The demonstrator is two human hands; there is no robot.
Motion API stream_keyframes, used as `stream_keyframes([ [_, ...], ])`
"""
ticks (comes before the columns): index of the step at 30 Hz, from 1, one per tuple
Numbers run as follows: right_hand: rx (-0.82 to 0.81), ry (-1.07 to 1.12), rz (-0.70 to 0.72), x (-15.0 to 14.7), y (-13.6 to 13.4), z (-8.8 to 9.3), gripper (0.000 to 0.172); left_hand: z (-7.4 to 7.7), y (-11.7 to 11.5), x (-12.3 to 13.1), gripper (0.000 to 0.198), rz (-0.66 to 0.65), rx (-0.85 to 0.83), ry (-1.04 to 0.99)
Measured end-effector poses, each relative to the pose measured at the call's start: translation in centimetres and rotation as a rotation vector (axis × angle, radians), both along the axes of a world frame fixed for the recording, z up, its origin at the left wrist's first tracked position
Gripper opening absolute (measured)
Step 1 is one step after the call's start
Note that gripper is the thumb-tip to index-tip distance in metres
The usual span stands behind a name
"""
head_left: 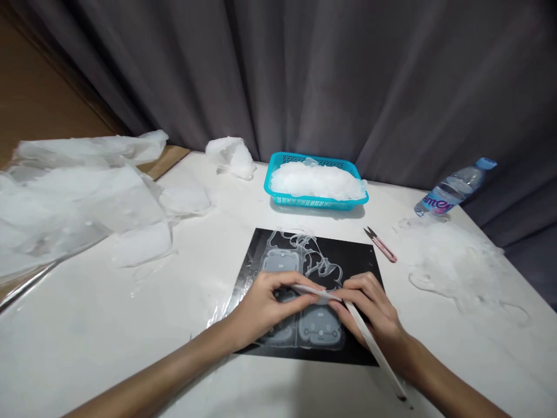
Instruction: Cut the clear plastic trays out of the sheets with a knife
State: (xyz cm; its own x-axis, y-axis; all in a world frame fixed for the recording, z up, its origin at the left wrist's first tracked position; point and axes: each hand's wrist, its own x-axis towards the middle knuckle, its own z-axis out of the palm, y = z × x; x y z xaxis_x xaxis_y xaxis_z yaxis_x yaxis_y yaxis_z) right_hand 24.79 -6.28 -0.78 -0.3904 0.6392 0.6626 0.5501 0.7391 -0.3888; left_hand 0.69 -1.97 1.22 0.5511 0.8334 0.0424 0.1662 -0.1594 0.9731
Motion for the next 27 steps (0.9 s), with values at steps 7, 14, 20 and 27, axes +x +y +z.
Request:
stream_keyframes([
  [7,-0.106,0.039,0.021,0.3,0.7,0.0,0.018,0.0,0.4,0.1,0.012,0.016,-0.079,-0.036],
  [14,-0.14,0.071,0.027,0.3,1.1,-0.1,0.011,-0.6,1.0,-0.1,0.022,0.059,-0.193,-0.034],
  [20,-0.09,0.104,0.013,0.2,0.7,0.1,0.015,-0.6,1.0,-0.1,0.018,-0.045,-0.199,-0.013],
  [27,-0.029,0.055,-0.012,0.1,0.0,0.3,0.019,0.2,0.8,0.0,0.01,-0.04,-0.108,0.006],
])
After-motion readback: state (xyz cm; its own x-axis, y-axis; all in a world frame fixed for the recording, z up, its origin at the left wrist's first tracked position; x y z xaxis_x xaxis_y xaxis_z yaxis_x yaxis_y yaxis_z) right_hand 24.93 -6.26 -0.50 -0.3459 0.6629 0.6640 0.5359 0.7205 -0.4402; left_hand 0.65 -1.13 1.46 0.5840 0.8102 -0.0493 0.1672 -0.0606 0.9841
